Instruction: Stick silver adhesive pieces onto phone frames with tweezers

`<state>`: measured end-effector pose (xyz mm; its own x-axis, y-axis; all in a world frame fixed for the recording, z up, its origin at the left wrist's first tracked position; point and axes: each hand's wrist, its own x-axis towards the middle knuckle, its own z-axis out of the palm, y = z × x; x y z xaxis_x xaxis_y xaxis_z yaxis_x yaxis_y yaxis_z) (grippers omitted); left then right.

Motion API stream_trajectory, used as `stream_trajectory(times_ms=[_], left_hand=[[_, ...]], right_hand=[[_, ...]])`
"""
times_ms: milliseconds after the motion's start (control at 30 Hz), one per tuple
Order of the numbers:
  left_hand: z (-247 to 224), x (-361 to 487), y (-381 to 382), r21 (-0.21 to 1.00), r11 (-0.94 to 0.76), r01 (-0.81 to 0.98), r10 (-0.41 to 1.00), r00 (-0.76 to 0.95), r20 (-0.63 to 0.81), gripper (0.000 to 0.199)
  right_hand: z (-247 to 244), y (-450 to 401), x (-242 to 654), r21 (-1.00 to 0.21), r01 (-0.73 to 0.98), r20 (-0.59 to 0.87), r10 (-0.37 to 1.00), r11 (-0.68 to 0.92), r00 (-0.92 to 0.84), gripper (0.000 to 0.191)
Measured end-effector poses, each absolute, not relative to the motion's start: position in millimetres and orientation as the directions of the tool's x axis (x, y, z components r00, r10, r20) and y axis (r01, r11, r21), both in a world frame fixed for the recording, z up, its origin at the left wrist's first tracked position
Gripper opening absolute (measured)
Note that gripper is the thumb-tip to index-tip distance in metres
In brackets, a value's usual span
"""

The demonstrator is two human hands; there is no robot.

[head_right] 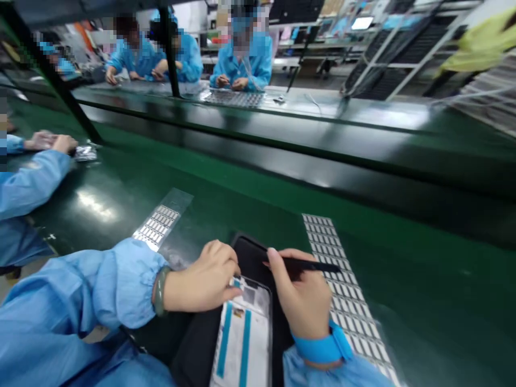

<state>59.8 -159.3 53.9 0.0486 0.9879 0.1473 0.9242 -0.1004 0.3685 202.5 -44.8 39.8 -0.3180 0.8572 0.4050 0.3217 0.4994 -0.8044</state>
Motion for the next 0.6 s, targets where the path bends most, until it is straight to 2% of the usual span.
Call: stream_trajectory(times_ms=[67, 133, 200, 267, 333, 367, 433, 500, 600], left_hand=[[58.4, 62.5, -164.9, 0.47, -0.092, 0.878, 0.988, 0.022, 0.152, 0.03], [62.8, 65.6, -171.6, 0.625, -0.108, 0.773, 0.984, -0.004, 0.176, 0.025], [64.9, 69.0, -178.4, 0.832, -0.073, 0.549, 0.99, -0.061, 0.128, 0.023], [64.4, 71.1, -183.9, 0.979, 0.068, 0.195, 0.992, -0.121, -0.045, 0.023], [63.3, 70.0, -187.0, 0.973, 0.205, -0.105, 0.962, -0.161, -0.22, 0.026], [63.2, 68.0, -187.7, 0.951, 0.246, -0.189, 0.945, -0.171, -0.278, 0.029], [64.2, 62.5, -187.8, 0.92, 0.302, -0.248, 0.925, -0.158, -0.346, 0.032], [66.3, 57.1, -187.8, 0.9, 0.347, -0.263, 0.917, -0.108, -0.384, 0.033], [68.0, 53.6, -189.1, 0.886, 0.379, -0.268, 0.908, -0.076, -0.412, 0.031]], right_hand=[[42.4, -39.9, 203.1, -0.832, 0.313, 0.372, 0.878, 0.459, -0.301, 0.015], [44.7, -36.4, 203.2, -0.868, 0.269, 0.342, 0.896, 0.417, -0.284, 0.011], [45.9, -35.6, 203.3, -0.905, 0.191, 0.321, 0.905, 0.379, -0.278, 0.011], [46.4, -37.9, 204.0, -0.943, 0.087, 0.287, 0.915, 0.322, -0.283, 0.012], [47.5, -43.1, 205.8, -0.968, -0.028, 0.247, 0.921, 0.25, -0.303, 0.015], [48.9, -46.8, 207.0, -0.969, -0.082, 0.247, 0.918, 0.233, -0.309, 0.018], [53.9, -55.7, 209.4, -0.96, -0.124, 0.278, 0.901, 0.251, -0.333, 0.018], [60.3, -65.6, 210.3, -0.951, -0.084, 0.308, 0.884, 0.298, -0.351, 0.015], [66.1, -78.4, 207.8, -0.965, -0.07, 0.26, 0.886, 0.253, -0.384, 0.016]])
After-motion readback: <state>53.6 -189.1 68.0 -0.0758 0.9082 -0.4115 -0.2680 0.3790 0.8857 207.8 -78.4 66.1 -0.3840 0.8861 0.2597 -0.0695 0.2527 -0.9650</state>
